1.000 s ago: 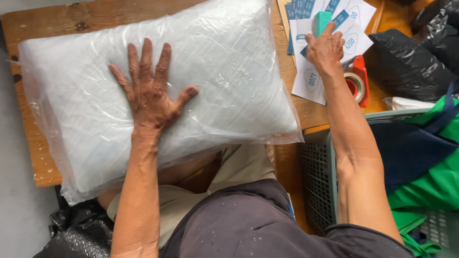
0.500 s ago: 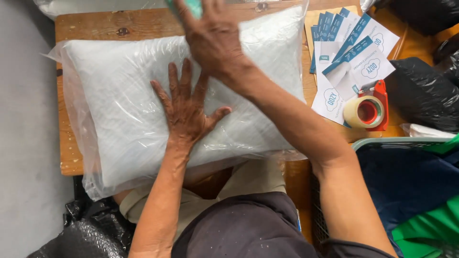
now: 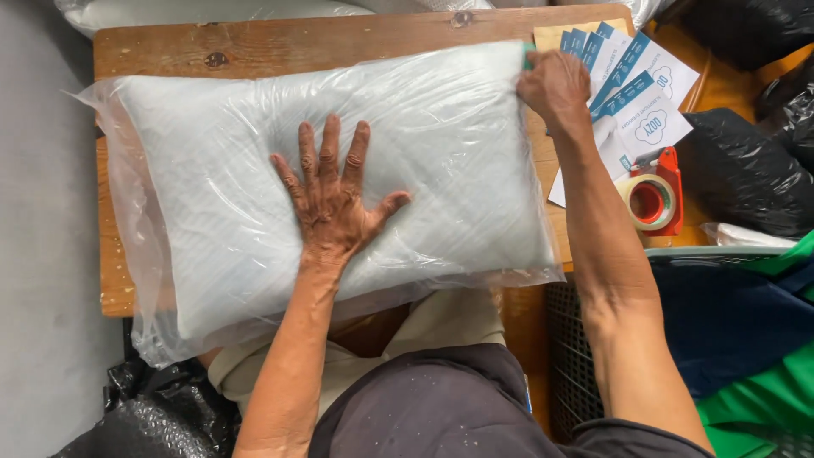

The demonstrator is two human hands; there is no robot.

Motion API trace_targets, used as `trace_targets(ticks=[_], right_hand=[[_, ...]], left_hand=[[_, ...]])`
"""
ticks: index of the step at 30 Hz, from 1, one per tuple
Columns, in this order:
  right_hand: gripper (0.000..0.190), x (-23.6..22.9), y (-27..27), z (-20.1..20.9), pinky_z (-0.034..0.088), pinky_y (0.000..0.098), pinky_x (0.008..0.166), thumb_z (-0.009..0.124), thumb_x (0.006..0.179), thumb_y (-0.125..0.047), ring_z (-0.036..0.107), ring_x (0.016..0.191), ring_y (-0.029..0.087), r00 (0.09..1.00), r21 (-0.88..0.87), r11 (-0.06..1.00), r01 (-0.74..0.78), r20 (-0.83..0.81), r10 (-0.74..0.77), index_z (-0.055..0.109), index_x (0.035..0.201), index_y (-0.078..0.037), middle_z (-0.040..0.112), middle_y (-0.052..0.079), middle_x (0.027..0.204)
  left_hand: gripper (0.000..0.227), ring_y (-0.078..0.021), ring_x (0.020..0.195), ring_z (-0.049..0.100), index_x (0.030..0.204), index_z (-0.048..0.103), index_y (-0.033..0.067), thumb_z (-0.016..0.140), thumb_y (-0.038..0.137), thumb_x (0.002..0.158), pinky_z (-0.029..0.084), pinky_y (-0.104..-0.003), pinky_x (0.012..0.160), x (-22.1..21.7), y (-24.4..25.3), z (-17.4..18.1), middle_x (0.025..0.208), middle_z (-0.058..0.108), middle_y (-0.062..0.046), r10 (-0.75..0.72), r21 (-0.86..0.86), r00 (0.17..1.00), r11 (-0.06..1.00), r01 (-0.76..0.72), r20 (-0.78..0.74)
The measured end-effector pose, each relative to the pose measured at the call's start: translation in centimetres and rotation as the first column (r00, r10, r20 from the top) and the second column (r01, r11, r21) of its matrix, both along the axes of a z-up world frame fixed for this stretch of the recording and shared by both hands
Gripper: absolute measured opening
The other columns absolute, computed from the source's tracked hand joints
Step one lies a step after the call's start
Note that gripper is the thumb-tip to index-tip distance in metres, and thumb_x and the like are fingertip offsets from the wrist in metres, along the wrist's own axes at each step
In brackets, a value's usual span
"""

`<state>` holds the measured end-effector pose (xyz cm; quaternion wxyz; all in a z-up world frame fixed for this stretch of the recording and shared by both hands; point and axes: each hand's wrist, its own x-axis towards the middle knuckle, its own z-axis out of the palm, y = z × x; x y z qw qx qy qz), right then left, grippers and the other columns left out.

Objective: The person sits cross-legged and uses a green plastic squeegee to smooth the surface of a pillow wrapped in clear plastic. They repeatedly rub the squeegee over the pillow's surface and edges, occasionally adjusting the pillow's position on their lap.

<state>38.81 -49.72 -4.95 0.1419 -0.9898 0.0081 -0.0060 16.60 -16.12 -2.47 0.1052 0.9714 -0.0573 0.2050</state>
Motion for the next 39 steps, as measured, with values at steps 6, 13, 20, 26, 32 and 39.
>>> trace_targets(ticks=[6, 13, 20, 26, 32, 39], right_hand=[[0.045, -5.1, 0.9, 4.1, 0.055, 0.0512, 0.069, 0.041, 0.107, -0.030, 0.061, 0.088, 0.037, 0.945, 0.258, 0.962, 0.087, 0.285, -0.162, 0.048, 0.148, -0.012, 0.055, 0.021, 0.097], [0.071, -15.1, 17.7, 8.4, 0.052, 0.0469, 0.054, 0.061, 0.109, -0.012, 0.053, 0.089, 0.031, 0.767, -0.089, 0.927, -0.363, 0.537, 0.352, 0.023, 0.164, -0.036, 0.050, 0.015, 0.108], [0.061, -13.4, 15.4, 6.1, 0.042, 0.0419, 0.065, 0.066, 0.084, -0.020, 0.054, 0.077, 0.029, 0.744, -0.291, 0.913, -0.285, 0.534, 0.403, 0.054, 0.144, -0.026, 0.055, 0.009, 0.092], [0.053, -7.9, 5.4, 1.0, 0.051, 0.0469, 0.082, 0.058, 0.099, -0.040, 0.062, 0.092, 0.031, 0.960, 0.079, 0.984, 0.160, 0.220, -0.174, 0.052, 0.149, -0.024, 0.065, 0.013, 0.109], [0.061, -12.3, 4.9, 6.1, 0.040, 0.0469, 0.104, 0.044, 0.088, -0.043, 0.055, 0.124, 0.040, 0.944, 0.362, 0.878, 0.314, -0.221, -0.246, 0.059, 0.144, -0.022, 0.061, 0.018, 0.138], [0.030, -26.6, 1.7, 11.7, 0.036, 0.0470, 0.076, 0.041, 0.088, -0.036, 0.048, 0.077, 0.038, 0.820, 0.140, 0.967, 0.215, -0.563, -0.101, 0.057, 0.092, -0.010, 0.047, 0.023, 0.075]], left_hand=[[0.110, -0.0394, 0.162, 0.012, 0.166, 0.015, 0.0184, 0.030, 0.096, 0.089, 0.000, -0.069, 0.126, 0.1, 0.2, -0.2, 0.174, 0.018, -0.012, 0.027, 0.031, 0.999, 0.999, -0.026, -0.041], [0.134, -0.0336, 0.167, 0.009, 0.164, -0.016, 0.0093, 0.045, 0.098, 0.083, -0.004, -0.068, 0.130, 0.2, 0.7, -2.0, 0.177, 0.011, -0.016, -0.019, -0.202, 0.998, 0.979, 0.030, 0.057], [0.139, -0.0358, 0.162, 0.020, 0.165, -0.004, 0.0047, 0.060, 0.093, 0.078, 0.000, -0.066, 0.126, 0.2, 0.8, -1.0, 0.172, 0.021, -0.017, 0.031, -0.202, 0.999, 0.979, -0.023, 0.036], [0.135, -0.0305, 0.164, 0.008, 0.166, 0.005, 0.0115, 0.041, 0.103, 0.073, -0.005, -0.068, 0.126, 0.8, 0.0, 0.3, 0.176, 0.012, -0.012, 0.022, -0.126, 0.996, 0.992, -0.033, -0.086], [0.126, -0.0331, 0.161, 0.013, 0.166, 0.019, 0.0170, 0.044, 0.102, 0.076, -0.002, -0.070, 0.123, 0.9, 0.0, 0.4, 0.173, 0.019, -0.014, 0.027, -0.080, 0.998, 0.996, -0.031, -0.056], [0.129, -0.0334, 0.161, 0.014, 0.166, 0.020, 0.0164, 0.045, 0.103, 0.074, 0.000, -0.070, 0.123, 0.8, 0.3, 0.4, 0.172, 0.020, -0.015, 0.039, -0.073, 0.997, 0.996, -0.044, -0.070]])
